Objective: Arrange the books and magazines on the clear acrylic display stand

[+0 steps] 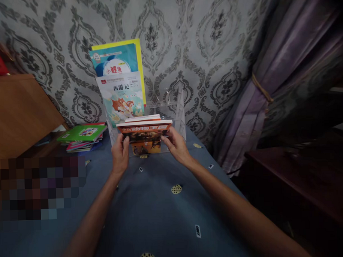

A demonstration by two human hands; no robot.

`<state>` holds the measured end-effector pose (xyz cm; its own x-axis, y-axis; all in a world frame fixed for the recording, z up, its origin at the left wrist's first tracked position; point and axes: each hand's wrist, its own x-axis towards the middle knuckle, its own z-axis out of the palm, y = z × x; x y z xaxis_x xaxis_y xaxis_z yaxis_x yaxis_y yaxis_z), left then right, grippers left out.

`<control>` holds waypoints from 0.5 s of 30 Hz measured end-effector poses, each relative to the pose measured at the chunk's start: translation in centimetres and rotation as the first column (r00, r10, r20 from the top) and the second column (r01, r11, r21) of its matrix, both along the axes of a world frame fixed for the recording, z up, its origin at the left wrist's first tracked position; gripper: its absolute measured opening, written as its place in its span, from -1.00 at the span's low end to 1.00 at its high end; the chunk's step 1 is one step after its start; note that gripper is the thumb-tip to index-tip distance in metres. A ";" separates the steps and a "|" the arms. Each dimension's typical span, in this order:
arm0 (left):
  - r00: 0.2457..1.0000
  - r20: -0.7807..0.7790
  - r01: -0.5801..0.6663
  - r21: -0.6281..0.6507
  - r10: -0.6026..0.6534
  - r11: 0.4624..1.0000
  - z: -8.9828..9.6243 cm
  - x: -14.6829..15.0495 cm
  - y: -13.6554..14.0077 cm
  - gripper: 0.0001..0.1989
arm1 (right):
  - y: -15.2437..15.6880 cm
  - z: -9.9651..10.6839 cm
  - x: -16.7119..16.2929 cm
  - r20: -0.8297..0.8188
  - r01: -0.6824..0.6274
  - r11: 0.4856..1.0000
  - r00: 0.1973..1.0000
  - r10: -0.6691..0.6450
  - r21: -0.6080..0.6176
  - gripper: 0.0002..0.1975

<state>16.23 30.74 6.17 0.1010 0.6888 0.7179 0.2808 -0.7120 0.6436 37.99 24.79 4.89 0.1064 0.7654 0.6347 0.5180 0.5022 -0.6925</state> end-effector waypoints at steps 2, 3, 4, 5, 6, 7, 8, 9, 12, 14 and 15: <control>1.000 -0.015 -0.012 -0.009 0.012 1.000 -0.1 0.1 0.4 -0.68 | 0.2 0.1 0.1 -0.055 -0.058 0.998 0.997 0.059 0.019 -0.77; 1.000 -0.024 -0.013 -0.014 0.013 1.000 -0.2 0.1 0.6 -0.68 | 0.4 0.1 0.2 -0.069 -0.068 0.998 0.995 0.069 0.018 -0.79; 0.999 -0.036 -0.011 -0.023 0.010 1.000 -0.3 0.1 0.9 -0.69 | 0.5 0.1 0.3 -0.067 -0.056 0.998 0.996 0.056 0.009 -0.81; 0.999 -0.050 -0.009 -0.034 0.007 0.999 -0.4 0.1 1.2 -0.69 | 0.7 0.0 0.4 -0.054 -0.031 1.000 0.998 0.031 -0.002 -0.82; 0.998 -0.067 -0.010 -0.044 0.007 0.999 -0.6 0.1 1.5 -0.69 | 0.9 -0.1 0.6 -0.034 0.002 1.000 0.999 -0.002 -0.010 -0.83; 0.996 -0.083 -0.016 -0.047 0.012 0.999 -0.8 0.1 1.8 -0.70 | 1.1 -0.3 0.7 -0.009 0.038 0.999 0.999 -0.038 -0.013 -0.84; 0.995 -0.099 -0.024 -0.044 0.020 0.999 -0.9 0.2 2.1 -0.70 | 1.3 -0.4 0.8 0.016 0.073 0.997 0.997 -0.073 -0.012 -0.84; 0.993 -0.114 -0.037 -0.033 0.033 0.999 -1.2 0.2 2.3 -0.70 | 1.5 -0.6 1.0 0.040 0.103 0.995 0.994 -0.102 -0.009 -0.86; 0.981 -0.165 -0.096 0.019 0.098 0.995 -1.8 0.3 3.0 -0.70 | 2.2 -1.2 1.4 0.099 0.146 0.989 0.985 -0.143 -0.022 -0.89; 0.968 -0.218 -0.123 0.037 0.128 0.992 -2.1 0.3 3.3 -0.69 | 2.6 -1.5 1.5 0.130 0.160 0.986 0.980 -0.152 -0.052 -0.92; 0.960 -0.247 -0.128 0.037 0.134 0.991 -2.3 0.3 3.4 -0.69 | 2.7 -1.7 1.6 0.144 0.169 0.983 0.977 -0.158 -0.069 -0.93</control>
<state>16.57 34.16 3.86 0.1876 0.6932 0.6959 0.5214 -0.6707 0.5275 39.60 27.51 3.22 0.1504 0.7940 0.5890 0.6816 0.3483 -0.6436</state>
